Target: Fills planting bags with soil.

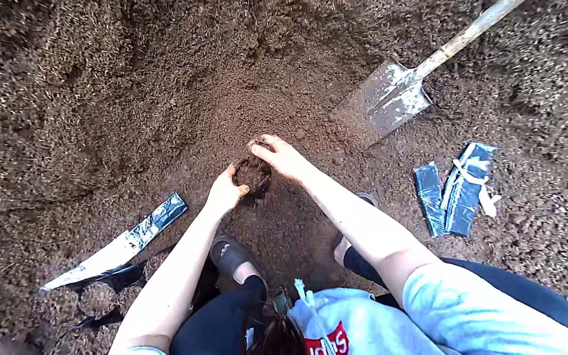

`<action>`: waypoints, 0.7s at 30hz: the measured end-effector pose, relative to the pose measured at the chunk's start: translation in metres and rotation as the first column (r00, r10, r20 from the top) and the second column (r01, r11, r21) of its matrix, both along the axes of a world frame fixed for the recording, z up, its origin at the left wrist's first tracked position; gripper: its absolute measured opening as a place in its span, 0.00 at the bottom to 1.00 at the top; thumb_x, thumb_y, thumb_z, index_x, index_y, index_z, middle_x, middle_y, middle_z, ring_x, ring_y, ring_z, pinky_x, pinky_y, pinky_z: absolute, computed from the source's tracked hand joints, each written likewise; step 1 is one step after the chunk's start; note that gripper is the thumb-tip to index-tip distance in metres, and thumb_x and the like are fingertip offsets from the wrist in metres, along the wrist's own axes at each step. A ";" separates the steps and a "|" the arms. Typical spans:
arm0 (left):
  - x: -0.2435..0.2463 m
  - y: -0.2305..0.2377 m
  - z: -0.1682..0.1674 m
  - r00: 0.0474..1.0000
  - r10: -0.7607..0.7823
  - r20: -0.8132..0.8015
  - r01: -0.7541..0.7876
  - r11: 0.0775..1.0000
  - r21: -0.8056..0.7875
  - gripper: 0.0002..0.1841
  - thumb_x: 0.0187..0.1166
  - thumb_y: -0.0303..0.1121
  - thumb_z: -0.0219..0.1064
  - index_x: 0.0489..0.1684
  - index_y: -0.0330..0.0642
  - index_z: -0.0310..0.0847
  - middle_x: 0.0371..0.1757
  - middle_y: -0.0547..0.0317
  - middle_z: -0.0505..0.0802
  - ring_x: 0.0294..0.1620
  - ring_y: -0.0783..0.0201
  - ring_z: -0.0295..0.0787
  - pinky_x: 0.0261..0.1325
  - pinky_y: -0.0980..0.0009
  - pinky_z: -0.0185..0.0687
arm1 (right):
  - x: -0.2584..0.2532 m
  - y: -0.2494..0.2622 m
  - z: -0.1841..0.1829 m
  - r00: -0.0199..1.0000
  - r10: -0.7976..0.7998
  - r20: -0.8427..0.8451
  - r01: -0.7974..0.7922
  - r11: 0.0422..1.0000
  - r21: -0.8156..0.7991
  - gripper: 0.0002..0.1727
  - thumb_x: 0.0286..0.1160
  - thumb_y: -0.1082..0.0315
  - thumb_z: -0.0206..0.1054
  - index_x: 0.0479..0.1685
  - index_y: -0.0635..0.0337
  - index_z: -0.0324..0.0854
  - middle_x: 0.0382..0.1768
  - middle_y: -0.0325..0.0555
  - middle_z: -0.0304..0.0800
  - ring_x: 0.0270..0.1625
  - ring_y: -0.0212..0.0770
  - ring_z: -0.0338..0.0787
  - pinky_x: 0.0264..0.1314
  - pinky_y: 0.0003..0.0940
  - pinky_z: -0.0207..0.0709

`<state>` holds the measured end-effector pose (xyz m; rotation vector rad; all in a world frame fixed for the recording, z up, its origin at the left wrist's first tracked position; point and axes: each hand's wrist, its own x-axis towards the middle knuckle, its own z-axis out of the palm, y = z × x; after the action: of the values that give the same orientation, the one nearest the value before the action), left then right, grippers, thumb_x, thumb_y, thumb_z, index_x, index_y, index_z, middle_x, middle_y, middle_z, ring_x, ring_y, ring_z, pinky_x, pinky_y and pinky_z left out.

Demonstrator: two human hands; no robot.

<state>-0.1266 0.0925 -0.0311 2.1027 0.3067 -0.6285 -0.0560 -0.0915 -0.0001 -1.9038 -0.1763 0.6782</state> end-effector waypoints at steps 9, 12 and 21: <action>0.009 -0.009 0.031 0.993 0.033 0.110 -0.028 0.998 -0.054 0.35 0.76 0.21 0.68 0.88 0.45 0.67 0.77 0.41 0.84 0.70 0.47 0.86 0.71 0.42 0.80 | 0.013 -0.013 0.004 0.876 0.477 0.073 -0.335 0.710 -0.619 0.19 0.91 0.56 0.53 0.59 0.58 0.85 0.54 0.60 0.91 0.62 0.64 0.89 0.59 0.69 0.78; 0.012 -0.013 0.078 0.979 0.079 0.186 -0.045 0.982 -0.181 0.40 0.71 0.20 0.66 0.91 0.49 0.64 0.78 0.51 0.84 0.56 0.65 0.91 0.54 0.64 0.88 | 0.021 -0.031 0.058 0.879 0.445 0.170 -0.286 0.778 -0.560 0.19 0.91 0.56 0.53 0.53 0.61 0.84 0.48 0.59 0.90 0.55 0.61 0.90 0.55 0.66 0.78; 0.070 -0.038 -0.006 0.960 -0.069 0.272 0.078 0.997 -0.024 0.37 0.73 0.23 0.67 0.89 0.44 0.66 0.82 0.46 0.81 0.78 0.49 0.82 0.77 0.41 0.76 | 0.039 -0.050 -0.014 0.943 0.210 0.258 -0.017 0.805 -0.593 0.19 0.91 0.55 0.50 0.57 0.57 0.83 0.54 0.57 0.91 0.60 0.59 0.91 0.56 0.65 0.81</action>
<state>-0.0570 0.0541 -0.0366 2.1427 0.0626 -0.3775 -0.0170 -0.1417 -0.0137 -2.6212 -0.3138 0.5386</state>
